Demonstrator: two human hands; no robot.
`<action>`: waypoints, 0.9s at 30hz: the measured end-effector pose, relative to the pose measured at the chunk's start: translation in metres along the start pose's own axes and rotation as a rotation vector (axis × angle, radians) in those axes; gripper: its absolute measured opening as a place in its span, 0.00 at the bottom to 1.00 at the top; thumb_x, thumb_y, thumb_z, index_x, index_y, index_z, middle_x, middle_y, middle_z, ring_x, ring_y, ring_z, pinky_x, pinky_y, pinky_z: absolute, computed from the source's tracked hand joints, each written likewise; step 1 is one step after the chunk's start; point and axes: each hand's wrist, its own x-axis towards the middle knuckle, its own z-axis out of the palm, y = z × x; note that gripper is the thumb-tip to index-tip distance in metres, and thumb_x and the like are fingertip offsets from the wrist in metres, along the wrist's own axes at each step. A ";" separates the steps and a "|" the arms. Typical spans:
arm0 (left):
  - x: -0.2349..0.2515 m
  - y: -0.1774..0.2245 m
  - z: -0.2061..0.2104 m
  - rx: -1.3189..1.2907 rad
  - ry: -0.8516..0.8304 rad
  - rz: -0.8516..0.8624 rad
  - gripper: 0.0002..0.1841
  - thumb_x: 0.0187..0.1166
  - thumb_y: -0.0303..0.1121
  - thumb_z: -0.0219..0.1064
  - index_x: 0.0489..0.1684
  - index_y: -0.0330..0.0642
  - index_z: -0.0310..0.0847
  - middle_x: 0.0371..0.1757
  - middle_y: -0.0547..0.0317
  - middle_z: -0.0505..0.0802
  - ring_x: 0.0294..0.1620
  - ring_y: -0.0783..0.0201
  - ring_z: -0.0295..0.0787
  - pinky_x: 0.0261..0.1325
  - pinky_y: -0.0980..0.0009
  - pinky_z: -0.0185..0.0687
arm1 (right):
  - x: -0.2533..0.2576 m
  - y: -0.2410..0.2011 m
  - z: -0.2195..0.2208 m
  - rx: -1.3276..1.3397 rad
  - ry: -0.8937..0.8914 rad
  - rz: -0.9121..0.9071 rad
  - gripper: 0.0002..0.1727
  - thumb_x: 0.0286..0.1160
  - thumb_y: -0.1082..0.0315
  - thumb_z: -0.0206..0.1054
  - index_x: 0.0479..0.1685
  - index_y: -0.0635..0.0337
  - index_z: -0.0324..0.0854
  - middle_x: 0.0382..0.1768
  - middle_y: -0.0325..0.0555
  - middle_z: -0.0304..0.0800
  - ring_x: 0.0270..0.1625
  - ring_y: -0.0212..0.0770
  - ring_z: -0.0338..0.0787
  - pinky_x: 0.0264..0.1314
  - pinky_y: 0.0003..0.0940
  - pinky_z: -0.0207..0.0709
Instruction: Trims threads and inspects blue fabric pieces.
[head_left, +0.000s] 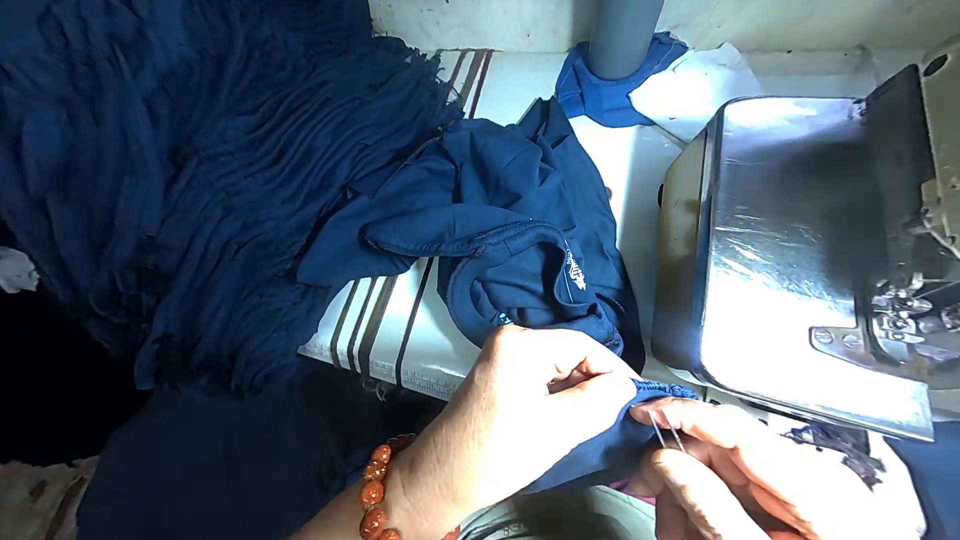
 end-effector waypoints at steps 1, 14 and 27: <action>0.000 0.001 0.000 -0.016 -0.004 -0.017 0.06 0.73 0.21 0.69 0.32 0.38 0.93 0.24 0.67 0.90 0.26 0.82 0.83 0.31 0.87 0.79 | 0.000 0.001 0.001 0.006 0.013 0.000 0.12 0.88 0.71 0.60 0.56 0.72 0.82 0.32 0.45 0.93 0.30 0.22 0.89 0.33 0.15 0.83; 0.002 -0.002 -0.001 -0.076 -0.039 -0.024 0.07 0.74 0.20 0.67 0.33 0.35 0.93 0.24 0.65 0.90 0.26 0.81 0.84 0.31 0.86 0.80 | 0.003 0.006 0.003 -0.004 0.055 0.008 0.10 0.88 0.71 0.59 0.52 0.70 0.82 0.30 0.41 0.91 0.27 0.21 0.86 0.29 0.14 0.81; 0.001 -0.006 0.003 -0.100 -0.013 -0.025 0.07 0.75 0.20 0.67 0.33 0.35 0.93 0.25 0.64 0.91 0.27 0.80 0.84 0.32 0.86 0.80 | 0.001 0.008 0.007 0.046 0.091 0.039 0.09 0.89 0.72 0.58 0.52 0.69 0.81 0.29 0.37 0.89 0.26 0.19 0.84 0.26 0.12 0.78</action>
